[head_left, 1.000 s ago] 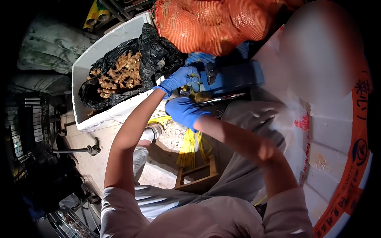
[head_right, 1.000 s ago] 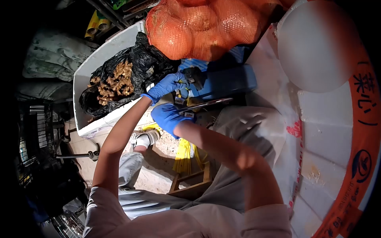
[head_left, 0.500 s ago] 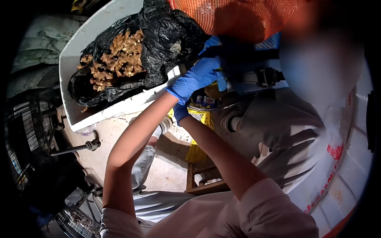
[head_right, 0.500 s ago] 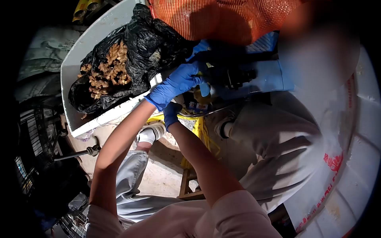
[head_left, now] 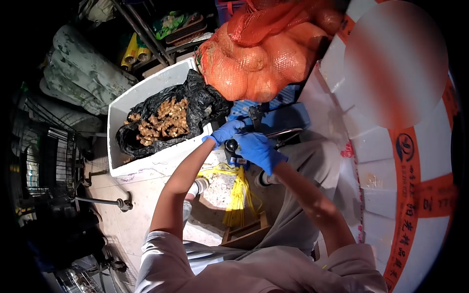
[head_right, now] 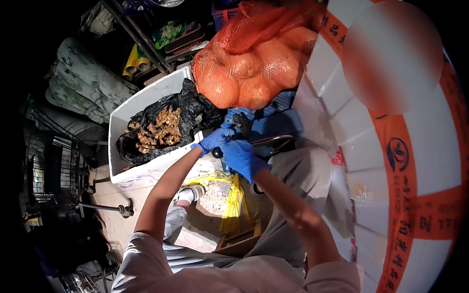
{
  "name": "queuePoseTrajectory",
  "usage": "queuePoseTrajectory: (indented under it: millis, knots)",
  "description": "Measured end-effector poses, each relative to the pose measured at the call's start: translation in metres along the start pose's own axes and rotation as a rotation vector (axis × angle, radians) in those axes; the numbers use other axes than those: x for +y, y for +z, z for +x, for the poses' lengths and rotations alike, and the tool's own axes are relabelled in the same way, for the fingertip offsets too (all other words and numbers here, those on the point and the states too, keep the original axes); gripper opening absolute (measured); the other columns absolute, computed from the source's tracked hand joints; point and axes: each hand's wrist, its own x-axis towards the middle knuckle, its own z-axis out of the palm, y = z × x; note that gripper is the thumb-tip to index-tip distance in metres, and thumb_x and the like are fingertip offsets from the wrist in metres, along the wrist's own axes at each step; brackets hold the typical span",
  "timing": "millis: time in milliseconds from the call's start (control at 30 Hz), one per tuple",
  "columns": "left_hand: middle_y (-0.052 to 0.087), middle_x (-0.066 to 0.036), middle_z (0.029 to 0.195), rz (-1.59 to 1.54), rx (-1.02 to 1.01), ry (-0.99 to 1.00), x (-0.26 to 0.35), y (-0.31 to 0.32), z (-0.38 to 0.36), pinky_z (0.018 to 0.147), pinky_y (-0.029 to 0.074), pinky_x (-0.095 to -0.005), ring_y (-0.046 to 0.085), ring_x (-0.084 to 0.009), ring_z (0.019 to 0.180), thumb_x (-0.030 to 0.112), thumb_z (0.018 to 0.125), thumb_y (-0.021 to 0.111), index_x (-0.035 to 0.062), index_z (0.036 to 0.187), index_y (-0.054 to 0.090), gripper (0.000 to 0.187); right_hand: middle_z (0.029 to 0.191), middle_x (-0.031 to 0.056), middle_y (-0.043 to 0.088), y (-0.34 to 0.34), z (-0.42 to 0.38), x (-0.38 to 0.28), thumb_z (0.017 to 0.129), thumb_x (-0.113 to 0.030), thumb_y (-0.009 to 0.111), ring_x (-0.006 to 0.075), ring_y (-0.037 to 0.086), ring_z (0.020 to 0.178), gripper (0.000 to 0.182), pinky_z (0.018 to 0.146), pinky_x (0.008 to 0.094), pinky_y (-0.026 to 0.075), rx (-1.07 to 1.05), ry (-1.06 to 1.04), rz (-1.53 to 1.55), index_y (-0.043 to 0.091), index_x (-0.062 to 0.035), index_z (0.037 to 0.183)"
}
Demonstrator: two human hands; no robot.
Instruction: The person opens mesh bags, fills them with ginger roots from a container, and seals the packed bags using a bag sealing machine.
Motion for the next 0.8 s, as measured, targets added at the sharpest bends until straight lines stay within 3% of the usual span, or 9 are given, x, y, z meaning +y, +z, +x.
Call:
queuePoseTrajectory:
  millis: [67,133,200,233,400,500,600,633,800]
  knots:
    - [0.052,0.0,0.077,-0.392,0.173,-0.156,0.041,0.026,-0.034,0.071,0.041,-0.0221,0.048,-0.0097,0.074,0.01,0.073,0.055,0.005,0.091,0.058,0.019,0.07,0.0129,0.057,-0.044,-0.016,-0.008,0.065,-0.019,0.062,0.0279,0.056,0.062,0.032,0.058,0.0346,0.044,0.271,-0.064,0.066,0.053,-0.0009,0.09]
    - [0.052,0.002,0.073,0.282,0.119,-0.006,0.039,0.03,-0.063,0.069,0.04,-0.0217,0.048,-0.0097,0.071,0.012,0.076,0.055,0.0056,0.092,0.059,0.018,0.087,0.0159,0.054,-0.054,-0.034,0.005,0.066,-0.022,0.066,0.0269,0.054,0.074,0.042,0.065,0.0324,0.044,0.547,-0.086,0.13,0.05,0.0001,0.097]
    - [0.051,0.004,0.07,0.021,0.214,-0.387,0.069,0.046,-0.09,0.063,0.04,-0.0218,0.046,-0.0079,0.067,0.011,0.078,0.055,0.0057,0.089,0.06,0.014,0.081,0.0127,0.055,-0.051,-0.073,0.008,0.07,-0.017,0.063,0.0214,0.055,0.07,0.033,0.063,0.0289,0.044,0.524,0.331,0.633,0.05,-0.001,0.096]
    - [0.053,0.004,0.069,-0.136,0.24,-0.204,0.054,0.046,-0.102,0.056,0.037,-0.0186,0.044,-0.0044,0.06,0.011,0.079,0.054,0.0048,0.086,0.061,0.011,0.081,0.0127,0.055,-0.042,-0.086,0.007,0.07,-0.017,0.063,0.0214,0.055,0.07,0.033,0.063,0.0289,0.044,0.504,0.317,0.639,0.05,-0.001,0.096]
    - [0.058,-0.004,0.078,-0.595,0.325,-0.485,0.16,0.077,-0.168,0.054,0.044,-0.0151,0.054,-0.0069,0.063,0.005,0.08,0.051,-0.0008,0.089,0.056,0.012,0.086,0.0088,0.057,-0.016,-0.11,-0.049,0.072,-0.016,0.065,0.0126,0.054,0.08,0.039,0.068,0.0244,0.043,-0.02,0.562,1.208,0.048,-0.0045,0.106]
    - [0.058,-0.007,0.084,-0.767,0.273,-0.405,0.218,0.086,-0.192,0.06,0.047,-0.0184,0.056,-0.0104,0.068,0.003,0.08,0.049,-0.0024,0.092,0.054,0.014,0.11,0.0149,0.047,-0.045,-0.086,-0.097,0.071,-0.019,0.066,0.0153,0.046,0.099,0.059,0.08,0.0264,0.038,-0.197,0.37,1.183,0.036,-0.0044,0.12]
    - [0.058,-0.005,0.081,-0.729,0.229,-0.206,0.282,0.086,-0.203,0.059,0.046,-0.0143,0.055,-0.0074,0.068,0.006,0.081,0.049,-0.0017,0.092,0.055,0.015,0.076,0.0089,0.057,-0.099,-0.051,-0.123,0.076,-0.02,0.059,0.0116,0.054,0.066,0.029,0.058,0.0234,0.042,-0.204,0.348,1.208,0.049,-0.0012,0.096]
    - [0.058,-0.005,0.081,-0.694,0.193,-0.097,0.31,0.088,-0.205,0.058,0.046,-0.0142,0.055,-0.0076,0.068,0.005,0.08,0.049,-0.0021,0.091,0.055,0.014,0.058,0.0046,0.053,-0.117,-0.041,-0.131,0.078,-0.017,0.056,0.0092,0.049,0.052,0.017,0.048,0.0235,0.04,-0.046,0.111,1.184,0.052,-0.0009,0.078]
    - [0.058,-0.008,0.08,-0.61,0.134,0.328,0.422,0.083,-0.202,0.057,0.047,-0.0133,0.058,-0.0111,0.075,0.004,0.081,0.05,-0.0039,0.096,0.052,0.017,0.058,0.0023,0.053,-0.24,-0.006,-0.159,0.079,-0.012,0.054,0.0073,0.047,0.049,0.011,0.047,0.0187,0.038,0.047,0.026,1.238,0.055,-0.0027,0.073]
